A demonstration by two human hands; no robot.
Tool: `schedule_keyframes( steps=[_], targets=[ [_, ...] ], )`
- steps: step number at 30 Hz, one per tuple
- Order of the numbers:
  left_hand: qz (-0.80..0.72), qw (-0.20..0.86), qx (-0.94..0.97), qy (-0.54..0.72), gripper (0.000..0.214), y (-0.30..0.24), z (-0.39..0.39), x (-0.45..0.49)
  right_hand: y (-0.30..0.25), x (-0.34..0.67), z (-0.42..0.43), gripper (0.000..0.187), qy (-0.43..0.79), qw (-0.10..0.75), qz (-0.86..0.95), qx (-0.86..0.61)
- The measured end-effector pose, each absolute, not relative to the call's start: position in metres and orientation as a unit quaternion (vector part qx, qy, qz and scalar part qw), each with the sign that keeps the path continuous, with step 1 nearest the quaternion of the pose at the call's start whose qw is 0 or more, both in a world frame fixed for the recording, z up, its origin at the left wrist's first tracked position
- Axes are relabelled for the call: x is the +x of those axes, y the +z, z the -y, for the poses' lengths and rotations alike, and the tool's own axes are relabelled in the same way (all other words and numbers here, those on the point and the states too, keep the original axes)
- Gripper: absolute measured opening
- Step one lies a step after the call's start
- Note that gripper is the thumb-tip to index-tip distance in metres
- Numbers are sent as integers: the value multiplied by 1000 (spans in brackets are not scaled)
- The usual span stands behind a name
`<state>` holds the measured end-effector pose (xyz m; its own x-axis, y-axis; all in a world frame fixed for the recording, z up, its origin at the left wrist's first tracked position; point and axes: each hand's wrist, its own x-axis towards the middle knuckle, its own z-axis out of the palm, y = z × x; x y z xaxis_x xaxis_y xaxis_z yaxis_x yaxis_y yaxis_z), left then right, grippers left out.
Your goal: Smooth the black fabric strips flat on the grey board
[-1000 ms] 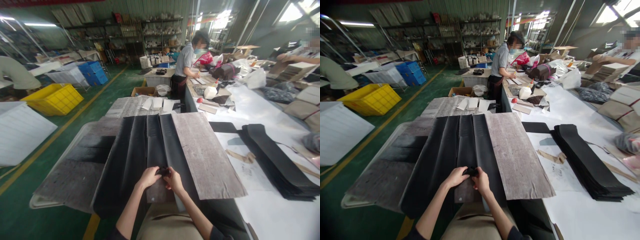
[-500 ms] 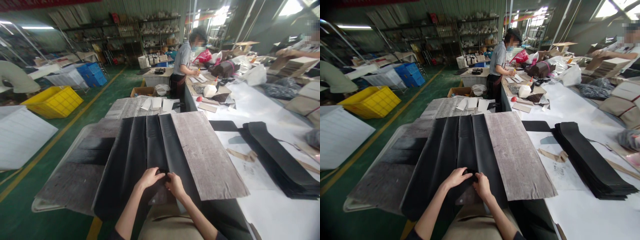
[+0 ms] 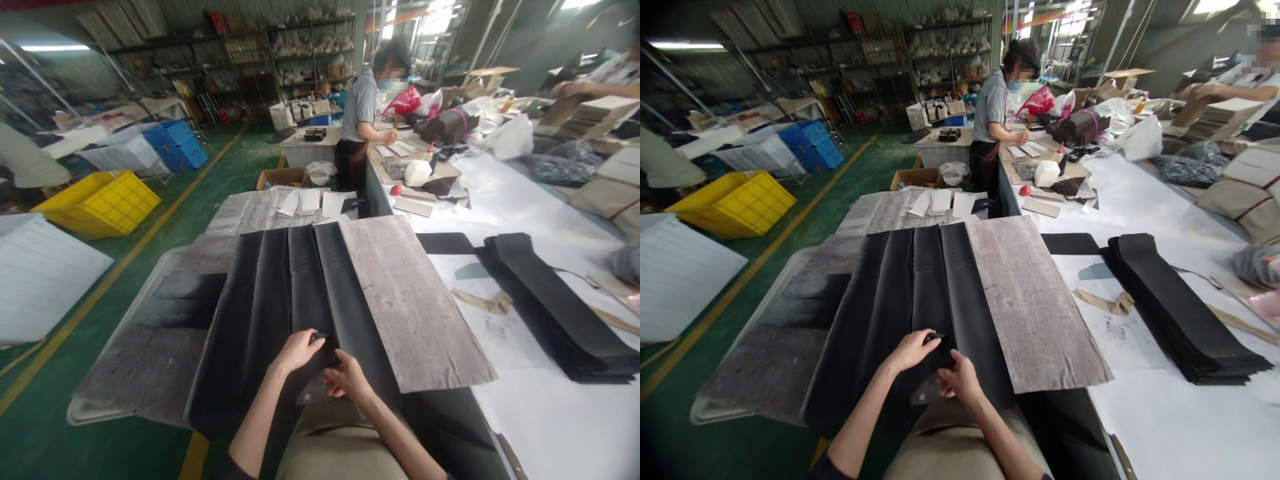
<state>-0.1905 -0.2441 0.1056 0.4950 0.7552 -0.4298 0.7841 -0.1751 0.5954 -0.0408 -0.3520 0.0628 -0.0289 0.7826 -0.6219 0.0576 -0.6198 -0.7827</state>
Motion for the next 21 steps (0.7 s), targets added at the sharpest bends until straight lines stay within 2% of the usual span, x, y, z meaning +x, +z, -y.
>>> schedule_keyframes(
  steps=[4, 11, 16, 21],
  targets=[
    [-500, 391, 773, -18, 37, 106, 245, -186, 72, -44, 355, 20, 582, 268, 403, -654],
    [-513, 377, 771, -24, 56, 105, 238, -179, 100, -56, 346, 38, 460, 194, 505, -704],
    [-517, 380, 765, -60, 45, 93, 221, -174, 109, -66, 341, 47, 391, 146, 561, -715],
    [-502, 386, 766, -108, 38, 85, 205, -164, 112, -72, 338, 49, 374, 148, 592, -698]
  ],
)
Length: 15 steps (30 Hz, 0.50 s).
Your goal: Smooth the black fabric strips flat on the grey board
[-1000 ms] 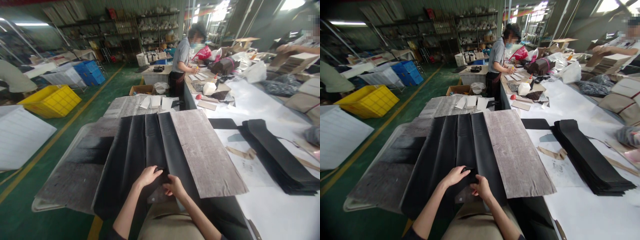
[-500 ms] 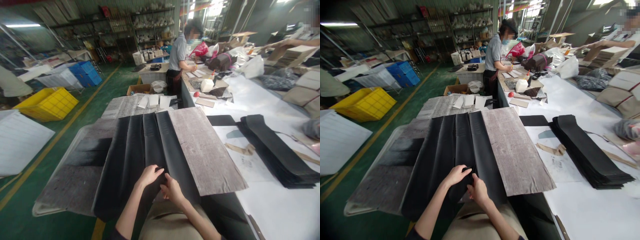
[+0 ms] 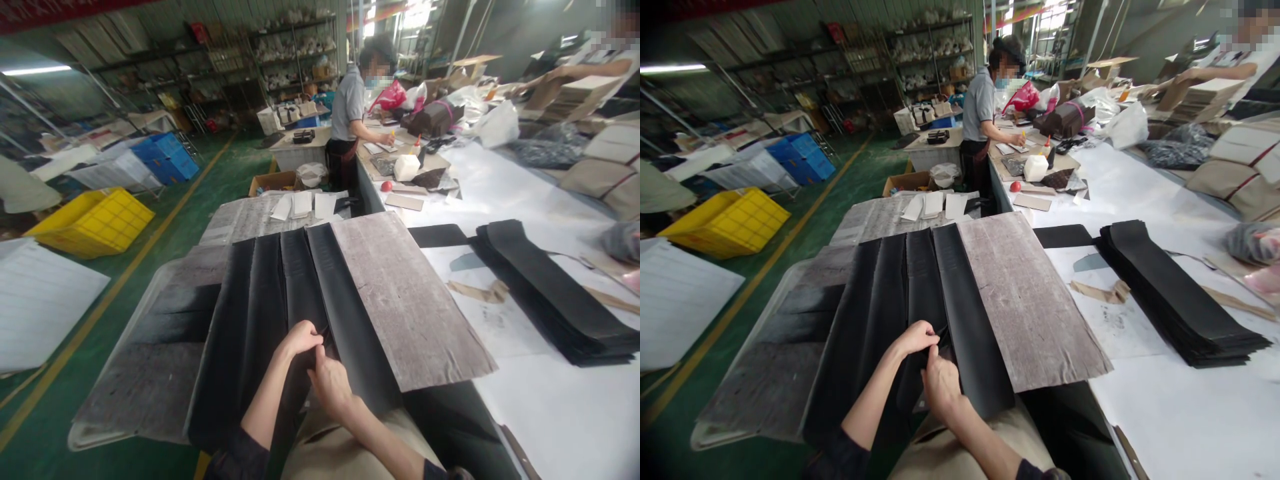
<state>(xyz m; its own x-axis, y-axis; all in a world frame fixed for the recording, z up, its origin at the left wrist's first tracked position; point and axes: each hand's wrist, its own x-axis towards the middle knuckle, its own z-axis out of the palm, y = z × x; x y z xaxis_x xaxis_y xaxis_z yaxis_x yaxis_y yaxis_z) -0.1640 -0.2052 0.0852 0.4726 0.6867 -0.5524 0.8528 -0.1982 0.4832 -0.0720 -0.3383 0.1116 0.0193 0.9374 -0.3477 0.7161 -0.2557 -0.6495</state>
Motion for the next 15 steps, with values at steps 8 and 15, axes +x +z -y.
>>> schedule_keyframes(
  steps=[8, 15],
  targets=[
    [-524, 398, 740, -140, 36, 86, 196, -167, 95, -59, 358, 68, 369, 222, 609, -666],
    [-543, 429, 707, -146, 31, 94, 191, -171, 90, -41, 354, 51, 385, 238, 565, -690]
  ],
)
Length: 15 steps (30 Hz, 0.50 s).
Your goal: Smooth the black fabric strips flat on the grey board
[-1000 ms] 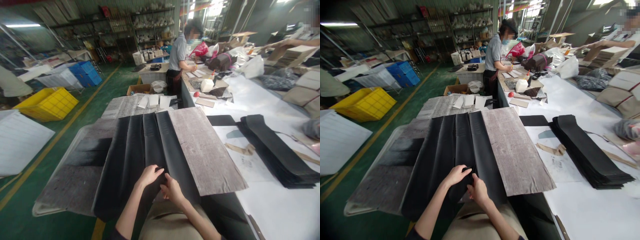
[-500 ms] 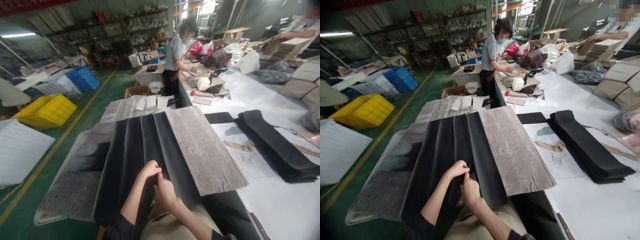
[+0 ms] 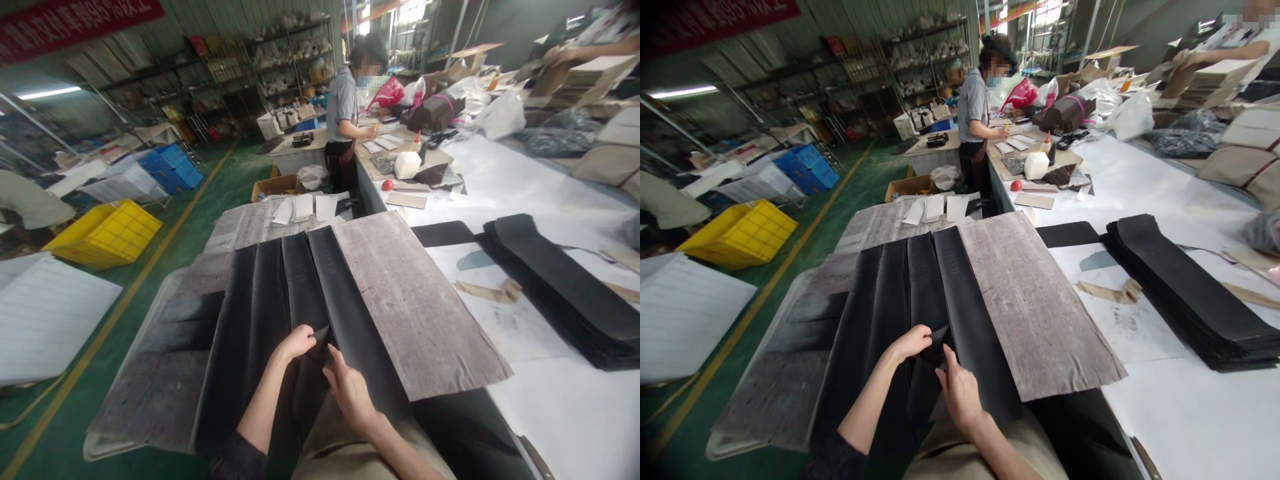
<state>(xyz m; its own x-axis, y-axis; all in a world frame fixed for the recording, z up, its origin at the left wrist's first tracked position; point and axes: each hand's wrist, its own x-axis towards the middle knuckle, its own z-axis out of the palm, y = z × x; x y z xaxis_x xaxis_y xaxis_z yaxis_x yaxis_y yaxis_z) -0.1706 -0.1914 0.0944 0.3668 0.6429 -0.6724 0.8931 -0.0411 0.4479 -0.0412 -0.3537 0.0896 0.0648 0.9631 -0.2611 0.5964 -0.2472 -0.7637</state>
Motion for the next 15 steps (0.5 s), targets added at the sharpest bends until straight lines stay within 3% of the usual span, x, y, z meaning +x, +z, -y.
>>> schedule_keyframes(
  steps=[6, 10, 15],
  targets=[
    [-553, 454, 690, -114, 25, 96, 188, -181, 85, -32, 353, 42, 390, 121, 560, -720],
    [-555, 471, 679, -101, 26, 90, 186, -186, 82, -27, 353, 39, 408, 132, 540, -725],
    [-548, 492, 670, -92, 25, 82, 181, -192, 77, -24, 345, 31, 452, 210, 486, -718]
  ],
)
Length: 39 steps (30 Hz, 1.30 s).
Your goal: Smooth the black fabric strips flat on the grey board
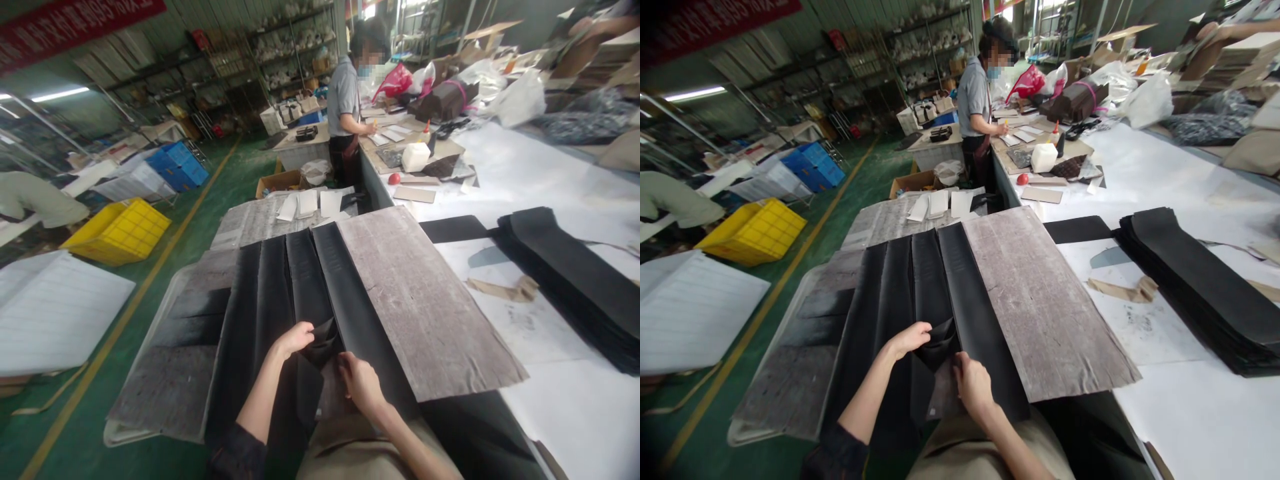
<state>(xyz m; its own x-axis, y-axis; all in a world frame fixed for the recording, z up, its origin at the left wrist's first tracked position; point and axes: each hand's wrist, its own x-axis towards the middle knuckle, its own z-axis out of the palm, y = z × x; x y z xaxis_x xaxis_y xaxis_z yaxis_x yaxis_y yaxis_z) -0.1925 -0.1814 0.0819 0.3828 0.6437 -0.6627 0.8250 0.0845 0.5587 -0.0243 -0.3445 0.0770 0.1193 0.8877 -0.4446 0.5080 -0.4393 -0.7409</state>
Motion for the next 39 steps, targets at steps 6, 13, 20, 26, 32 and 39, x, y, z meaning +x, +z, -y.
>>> schedule_keyframes(
  steps=[6, 13, 20, 26, 32, 39],
  targets=[
    [-540, 511, 665, -77, 24, 79, 181, -198, 65, -42, 329, 30, 529, 317, 393, -682],
    [-539, 518, 660, -67, 23, 76, 181, -198, 62, -53, 325, 12, 525, 393, 391, -646],
    [-553, 509, 656, -75, 26, 74, 180, -197, 65, -50, 334, 14, 475, 432, 406, -651],
    [-549, 509, 658, -76, 26, 83, 182, -193, 59, -62, 326, 40, 503, 437, 368, -648],
    [-562, 490, 660, -94, 26, 86, 181, -189, 55, -65, 314, 21, 557, 430, 355, -616],
    [-581, 464, 658, -116, 25, 80, 180, -186, 53, -68, 322, 17, 587, 408, 337, -613]
  ],
)
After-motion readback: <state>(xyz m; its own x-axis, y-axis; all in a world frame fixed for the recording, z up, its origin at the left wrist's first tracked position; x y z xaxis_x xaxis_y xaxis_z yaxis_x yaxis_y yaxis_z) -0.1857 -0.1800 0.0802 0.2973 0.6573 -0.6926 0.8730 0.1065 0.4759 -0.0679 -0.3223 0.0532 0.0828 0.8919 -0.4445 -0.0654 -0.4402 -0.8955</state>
